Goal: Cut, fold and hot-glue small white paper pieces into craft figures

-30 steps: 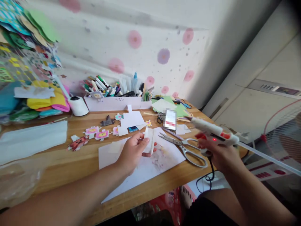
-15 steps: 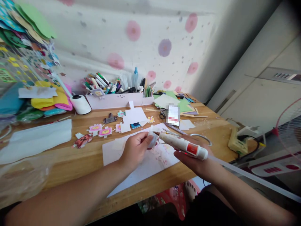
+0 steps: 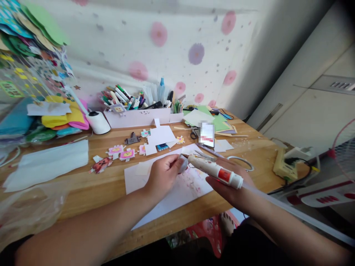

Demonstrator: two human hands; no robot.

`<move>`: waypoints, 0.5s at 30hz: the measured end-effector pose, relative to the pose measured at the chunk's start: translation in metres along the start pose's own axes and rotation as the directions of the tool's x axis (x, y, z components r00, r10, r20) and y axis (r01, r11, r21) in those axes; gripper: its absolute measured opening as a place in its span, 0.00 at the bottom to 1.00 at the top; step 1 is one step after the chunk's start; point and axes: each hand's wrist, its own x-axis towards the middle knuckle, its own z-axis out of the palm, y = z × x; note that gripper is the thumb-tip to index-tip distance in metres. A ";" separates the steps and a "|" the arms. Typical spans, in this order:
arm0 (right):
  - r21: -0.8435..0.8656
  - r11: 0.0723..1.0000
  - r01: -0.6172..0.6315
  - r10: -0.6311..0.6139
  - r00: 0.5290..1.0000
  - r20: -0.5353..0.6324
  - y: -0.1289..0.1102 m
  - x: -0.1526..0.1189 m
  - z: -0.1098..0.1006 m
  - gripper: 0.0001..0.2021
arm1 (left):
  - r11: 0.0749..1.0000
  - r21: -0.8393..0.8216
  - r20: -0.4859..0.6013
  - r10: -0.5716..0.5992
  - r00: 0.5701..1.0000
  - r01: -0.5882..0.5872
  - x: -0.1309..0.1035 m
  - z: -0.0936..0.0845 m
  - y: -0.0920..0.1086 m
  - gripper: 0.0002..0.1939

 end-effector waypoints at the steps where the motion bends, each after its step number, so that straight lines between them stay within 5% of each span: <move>1: -0.008 1.000 0.000 0.000 1.000 -0.004 0.000 0.000 0.000 0.10 | 1.000 0.001 0.000 0.005 1.000 -0.005 0.000 0.000 0.000 0.18; 15: -0.045 0.999 -0.016 0.016 1.000 -0.012 0.006 -0.004 0.000 0.10 | 0.993 0.104 -0.065 0.065 0.996 -0.058 0.002 -0.003 0.002 0.16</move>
